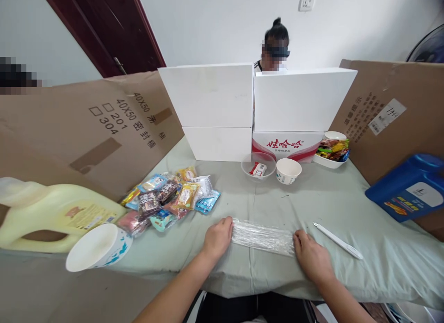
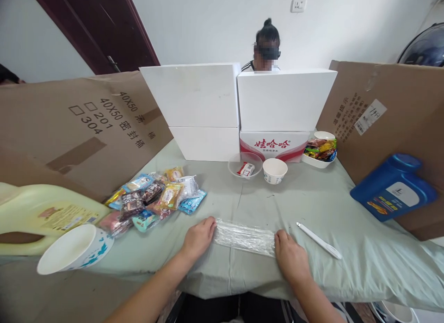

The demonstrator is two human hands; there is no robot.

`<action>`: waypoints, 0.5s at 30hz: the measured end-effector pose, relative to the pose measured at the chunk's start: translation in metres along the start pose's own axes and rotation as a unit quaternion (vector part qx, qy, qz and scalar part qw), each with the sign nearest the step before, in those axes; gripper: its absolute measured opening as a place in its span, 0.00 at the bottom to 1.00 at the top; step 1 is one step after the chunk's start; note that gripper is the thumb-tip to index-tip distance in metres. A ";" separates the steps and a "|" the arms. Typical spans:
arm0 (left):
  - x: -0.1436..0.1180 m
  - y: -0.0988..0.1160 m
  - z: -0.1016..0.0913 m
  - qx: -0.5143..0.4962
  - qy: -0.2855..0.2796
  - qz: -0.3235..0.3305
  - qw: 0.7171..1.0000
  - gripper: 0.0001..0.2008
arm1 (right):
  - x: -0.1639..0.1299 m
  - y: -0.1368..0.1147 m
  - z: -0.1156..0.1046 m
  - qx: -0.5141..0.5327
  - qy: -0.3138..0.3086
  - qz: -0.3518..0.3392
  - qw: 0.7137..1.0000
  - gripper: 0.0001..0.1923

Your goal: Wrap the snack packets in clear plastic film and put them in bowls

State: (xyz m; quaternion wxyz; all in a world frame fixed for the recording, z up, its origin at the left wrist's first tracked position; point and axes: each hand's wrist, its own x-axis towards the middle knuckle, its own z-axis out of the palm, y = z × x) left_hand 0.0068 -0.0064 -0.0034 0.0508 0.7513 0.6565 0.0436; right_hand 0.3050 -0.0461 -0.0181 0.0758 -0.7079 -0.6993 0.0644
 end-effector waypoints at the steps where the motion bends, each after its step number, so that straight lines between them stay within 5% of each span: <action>1: 0.001 0.000 0.001 0.006 0.002 -0.001 1.000 0.10 | 0.000 -0.001 0.000 -0.005 -0.003 0.004 1.000 0.12; 6: 0.008 0.003 0.003 0.023 0.013 -0.001 1.000 0.10 | 0.002 0.001 0.003 -0.016 -0.010 0.009 1.000 0.12; 9: 0.008 0.005 -0.004 0.026 0.044 0.001 0.999 0.08 | 0.001 0.008 0.004 -0.024 0.058 -0.013 0.998 0.11; 13: -0.003 0.018 -0.010 0.007 0.183 0.034 0.983 0.10 | -0.001 -0.003 0.000 -0.015 0.215 -0.125 0.969 0.15; 15: -0.011 0.031 -0.004 -0.025 0.195 0.096 0.976 0.13 | -0.002 -0.023 0.001 -0.003 0.216 -0.217 0.952 0.17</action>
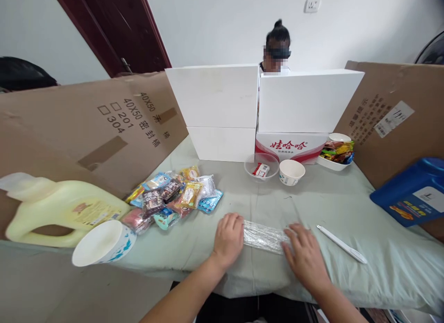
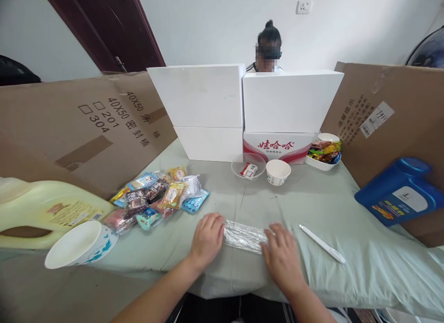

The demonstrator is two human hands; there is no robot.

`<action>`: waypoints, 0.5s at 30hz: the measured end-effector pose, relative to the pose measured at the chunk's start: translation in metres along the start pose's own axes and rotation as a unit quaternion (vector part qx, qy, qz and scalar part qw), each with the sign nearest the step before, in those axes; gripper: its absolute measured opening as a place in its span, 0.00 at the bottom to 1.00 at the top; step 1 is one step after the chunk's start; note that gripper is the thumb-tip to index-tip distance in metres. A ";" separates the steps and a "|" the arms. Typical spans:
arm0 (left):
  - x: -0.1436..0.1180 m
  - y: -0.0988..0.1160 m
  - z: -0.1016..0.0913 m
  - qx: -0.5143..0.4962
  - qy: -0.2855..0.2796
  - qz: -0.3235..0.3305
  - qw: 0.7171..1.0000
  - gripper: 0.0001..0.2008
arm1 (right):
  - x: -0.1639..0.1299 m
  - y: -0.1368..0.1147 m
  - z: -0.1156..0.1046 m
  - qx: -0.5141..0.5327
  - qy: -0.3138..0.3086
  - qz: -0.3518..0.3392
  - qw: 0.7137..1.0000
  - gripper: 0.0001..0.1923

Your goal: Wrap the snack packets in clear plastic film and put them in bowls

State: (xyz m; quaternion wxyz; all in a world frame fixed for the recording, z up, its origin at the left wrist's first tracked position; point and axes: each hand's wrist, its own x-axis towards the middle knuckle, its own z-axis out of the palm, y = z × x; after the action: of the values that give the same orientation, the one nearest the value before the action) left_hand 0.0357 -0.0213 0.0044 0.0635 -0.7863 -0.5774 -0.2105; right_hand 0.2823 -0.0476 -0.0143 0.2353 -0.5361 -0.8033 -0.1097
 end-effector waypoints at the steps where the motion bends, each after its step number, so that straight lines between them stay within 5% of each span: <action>1: -0.004 0.007 0.004 -0.020 -0.017 0.033 0.999 0.15 | 0.004 -0.010 0.003 0.018 -0.019 -0.053 0.998 0.20; 4: -0.016 0.017 0.020 -0.038 -0.100 0.113 0.988 0.23 | 0.009 -0.028 0.019 0.055 -0.110 -0.157 0.980 0.36; 7: -0.024 0.000 0.028 -0.011 -0.150 0.122 0.981 0.34 | -0.003 -0.020 0.028 0.055 -0.158 -0.132 0.977 0.44; 11: -0.032 -0.031 0.022 0.015 -0.144 0.098 0.985 0.34 | -0.038 0.005 0.016 0.005 -0.118 -0.080 0.990 0.47; 15: -0.039 -0.016 0.011 0.025 -0.098 0.007 0.995 0.23 | -0.071 0.019 -0.003 -0.037 -0.069 -0.094 0.993 0.42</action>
State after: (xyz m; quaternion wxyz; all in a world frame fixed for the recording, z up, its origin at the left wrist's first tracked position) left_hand 0.0141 -0.0473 -0.0235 0.0276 -0.8051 -0.5808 -0.1172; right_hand 0.3233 -0.0991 -0.0482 0.1480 -0.4731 -0.8596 -0.1240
